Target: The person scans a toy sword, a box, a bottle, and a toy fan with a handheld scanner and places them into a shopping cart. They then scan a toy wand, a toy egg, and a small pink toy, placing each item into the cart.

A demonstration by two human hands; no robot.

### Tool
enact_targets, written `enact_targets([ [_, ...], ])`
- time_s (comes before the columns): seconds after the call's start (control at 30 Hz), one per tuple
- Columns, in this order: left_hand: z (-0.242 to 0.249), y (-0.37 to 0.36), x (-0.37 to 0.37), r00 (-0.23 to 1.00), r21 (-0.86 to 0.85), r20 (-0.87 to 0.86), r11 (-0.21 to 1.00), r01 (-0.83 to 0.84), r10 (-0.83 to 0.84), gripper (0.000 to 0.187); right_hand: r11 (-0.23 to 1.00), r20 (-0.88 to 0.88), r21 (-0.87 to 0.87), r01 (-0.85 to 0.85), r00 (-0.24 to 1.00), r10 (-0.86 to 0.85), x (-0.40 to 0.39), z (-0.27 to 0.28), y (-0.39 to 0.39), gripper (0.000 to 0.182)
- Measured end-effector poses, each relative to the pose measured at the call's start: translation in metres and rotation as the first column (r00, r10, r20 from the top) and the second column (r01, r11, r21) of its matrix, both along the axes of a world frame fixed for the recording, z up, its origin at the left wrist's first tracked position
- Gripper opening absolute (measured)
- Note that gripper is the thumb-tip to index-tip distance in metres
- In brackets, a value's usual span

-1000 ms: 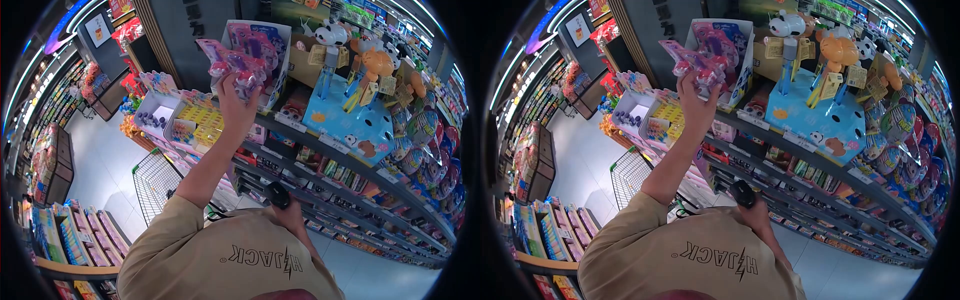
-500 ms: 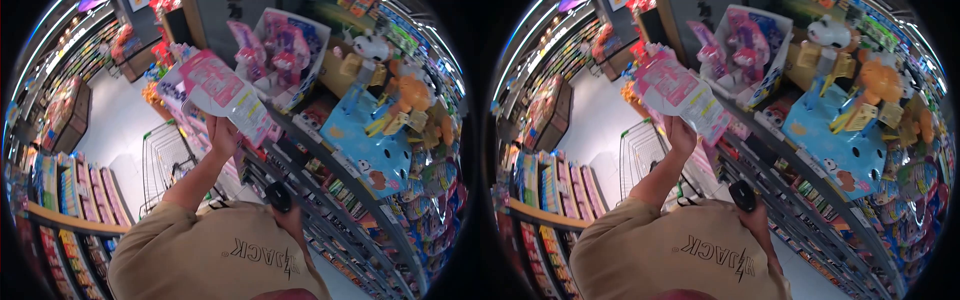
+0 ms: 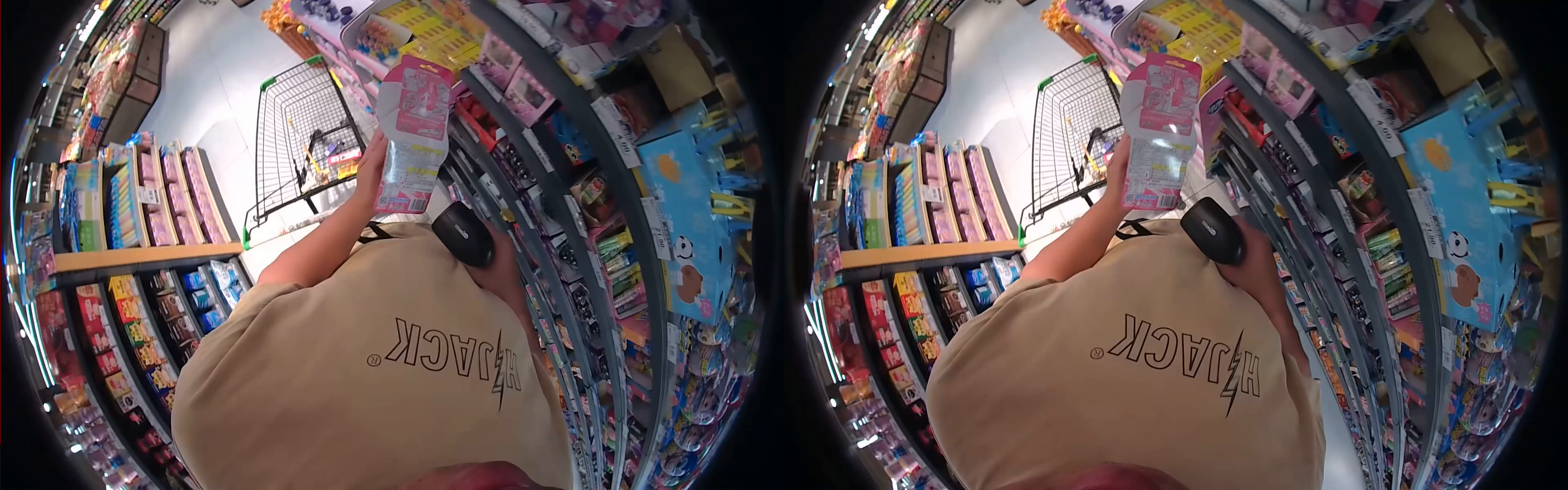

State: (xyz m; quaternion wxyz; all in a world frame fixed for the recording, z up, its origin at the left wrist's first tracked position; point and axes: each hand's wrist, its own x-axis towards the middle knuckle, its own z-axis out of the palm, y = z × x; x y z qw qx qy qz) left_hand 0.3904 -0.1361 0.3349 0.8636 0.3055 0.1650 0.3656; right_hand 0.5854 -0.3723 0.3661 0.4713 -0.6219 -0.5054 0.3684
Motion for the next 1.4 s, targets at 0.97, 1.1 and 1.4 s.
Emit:
enact_targets([
  [0.97, -0.239, 0.206, -0.269, 0.015, 0.661, -0.69, 0.639, -0.393, 0.723, 0.045, 0.872, 0.125, -0.338, 0.353, 0.936, -0.33, -0.202, -0.003, 0.08, 0.039],
  [1.1, -0.3, 0.228, -0.323, -0.211, 0.602, -0.798, 0.765, -0.23, 0.564, 0.056, 0.851, 0.224, -0.265, 0.453, 0.887, -0.403, -0.226, 0.004, 0.074, 0.039],
  [1.4, -0.377, 0.254, -0.334, -0.237, 0.007, -0.969, 0.973, 0.231, 0.063, 0.052, 0.786, 0.23, -0.308, 0.536, 0.844, -0.485, -0.238, -0.001, 0.053, 0.04],
])
